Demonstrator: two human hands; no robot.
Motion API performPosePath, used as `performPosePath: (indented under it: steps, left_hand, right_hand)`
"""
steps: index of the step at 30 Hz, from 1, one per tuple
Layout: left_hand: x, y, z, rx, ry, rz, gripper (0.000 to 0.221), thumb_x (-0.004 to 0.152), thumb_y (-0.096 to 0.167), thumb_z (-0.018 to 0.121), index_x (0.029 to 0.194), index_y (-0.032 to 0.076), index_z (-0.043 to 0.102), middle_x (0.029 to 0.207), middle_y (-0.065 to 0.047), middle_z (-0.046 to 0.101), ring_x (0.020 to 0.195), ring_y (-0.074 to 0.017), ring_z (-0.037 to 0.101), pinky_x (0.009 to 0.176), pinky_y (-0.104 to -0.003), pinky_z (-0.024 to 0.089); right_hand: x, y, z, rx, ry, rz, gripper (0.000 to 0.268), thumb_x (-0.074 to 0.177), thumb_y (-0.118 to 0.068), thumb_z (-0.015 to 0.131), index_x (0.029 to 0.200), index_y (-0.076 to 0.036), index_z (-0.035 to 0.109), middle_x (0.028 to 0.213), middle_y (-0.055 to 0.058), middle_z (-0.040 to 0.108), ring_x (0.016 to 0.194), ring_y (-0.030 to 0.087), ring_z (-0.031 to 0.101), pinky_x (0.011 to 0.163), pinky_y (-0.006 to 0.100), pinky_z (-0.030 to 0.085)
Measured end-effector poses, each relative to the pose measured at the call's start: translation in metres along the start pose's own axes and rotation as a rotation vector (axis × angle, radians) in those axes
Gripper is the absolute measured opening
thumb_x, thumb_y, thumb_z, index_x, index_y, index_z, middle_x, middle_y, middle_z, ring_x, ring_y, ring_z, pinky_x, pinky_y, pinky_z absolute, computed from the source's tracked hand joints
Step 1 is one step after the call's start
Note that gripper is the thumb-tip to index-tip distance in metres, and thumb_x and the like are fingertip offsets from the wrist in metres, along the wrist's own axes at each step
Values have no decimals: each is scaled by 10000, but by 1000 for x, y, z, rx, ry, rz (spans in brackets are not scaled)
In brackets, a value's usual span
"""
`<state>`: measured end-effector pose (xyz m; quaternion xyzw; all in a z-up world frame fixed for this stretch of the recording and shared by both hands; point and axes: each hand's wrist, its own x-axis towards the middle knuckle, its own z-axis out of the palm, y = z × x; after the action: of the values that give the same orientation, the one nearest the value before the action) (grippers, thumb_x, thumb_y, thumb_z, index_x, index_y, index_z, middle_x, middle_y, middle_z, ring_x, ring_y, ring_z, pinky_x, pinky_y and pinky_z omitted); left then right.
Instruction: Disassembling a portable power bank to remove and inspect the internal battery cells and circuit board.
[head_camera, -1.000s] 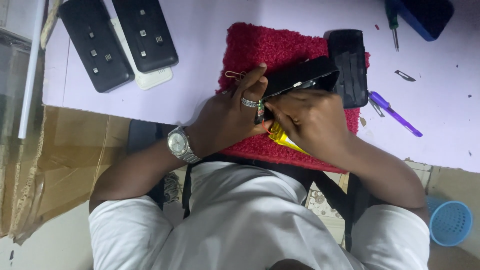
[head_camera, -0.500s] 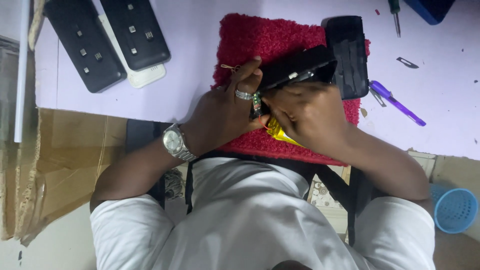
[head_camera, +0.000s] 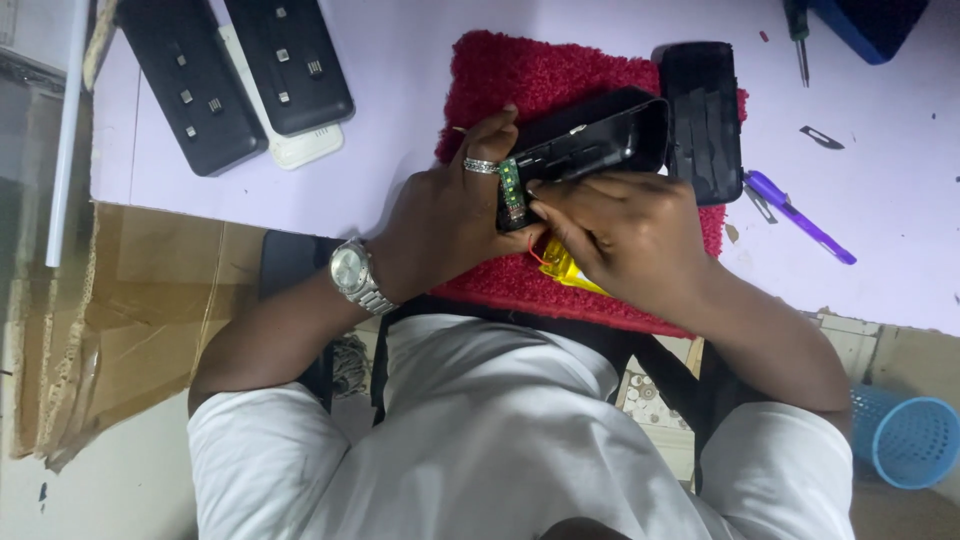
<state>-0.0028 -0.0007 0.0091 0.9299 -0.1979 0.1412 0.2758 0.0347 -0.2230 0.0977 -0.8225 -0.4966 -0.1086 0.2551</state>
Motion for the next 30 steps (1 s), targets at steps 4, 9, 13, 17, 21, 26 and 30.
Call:
performPosePath:
  steps: [4, 9, 13, 17, 21, 26, 30]
  left_hand:
    - [-1, 0, 1, -8, 57, 17, 983, 817, 459, 1048, 1439, 6, 438, 1608, -159, 528, 1194, -433, 778, 770, -426, 686]
    - [-2, -2, 0, -63, 14, -1, 986, 830, 475, 1034, 1450, 6, 429, 1654, -176, 476, 1129, -366, 795, 645, -389, 648]
    - [-3, -4, 2, -88, -3, 5, 1039, 827, 486, 1043, 1473, -4, 394, 1680, -212, 430, 1289, -429, 748, 732, -442, 669]
    - [0, -1, 1, -23, 27, 3, 969, 869, 485, 1011, 1462, 0, 418, 1646, -180, 490, 1215, -362, 780, 656, -395, 659]
    - [2, 2, -4, -5, -30, -36, 1020, 850, 490, 1021, 1494, 10, 392, 1669, -186, 463, 1219, -386, 762, 672, -415, 662]
    - [5, 9, -16, -67, -31, -54, 986, 849, 390, 1025, 1495, -26, 408, 1666, -190, 429, 1423, -393, 613, 869, -434, 669]
    - [8, 10, -29, 53, 73, -16, 933, 883, 328, 1054, 1484, -55, 452, 1659, -229, 428, 1490, -405, 593, 956, -432, 698]
  right_hand:
    - [-1, -6, -3, -24, 19, -24, 99, 1090, -73, 765, 1077, 11, 816, 941, 104, 822, 817, 245, 790, 743, 350, 622]
    - [-4, -16, -8, -29, -3, -53, 136, 1093, -111, 727, 1074, 1, 802, 963, 90, 817, 791, 230, 766, 717, 342, 614]
    - [-9, -25, -10, -19, 4, -53, 121, 1089, -85, 715, 1070, 19, 774, 1036, 112, 814, 890, 266, 785, 806, 362, 637]
    - [-25, -27, -12, -73, -31, -36, 353, 1075, -246, 754, 1285, 31, 696, 1229, 143, 796, 1034, 280, 790, 934, 403, 652]
    - [-52, -27, -19, -88, -183, 134, 1007, 942, -591, 798, 1605, 46, 388, 1400, 266, 654, 1202, 424, 670, 972, 528, 588]
    - [-69, -26, -26, -156, -234, 268, 1050, 874, -678, 762, 1503, 94, 428, 1343, 308, 586, 1171, 448, 624, 935, 546, 548]
    - [-75, -17, -16, -133, -270, 287, 1058, 868, -660, 787, 1500, 91, 391, 1417, 338, 586, 1220, 473, 607, 953, 586, 534]
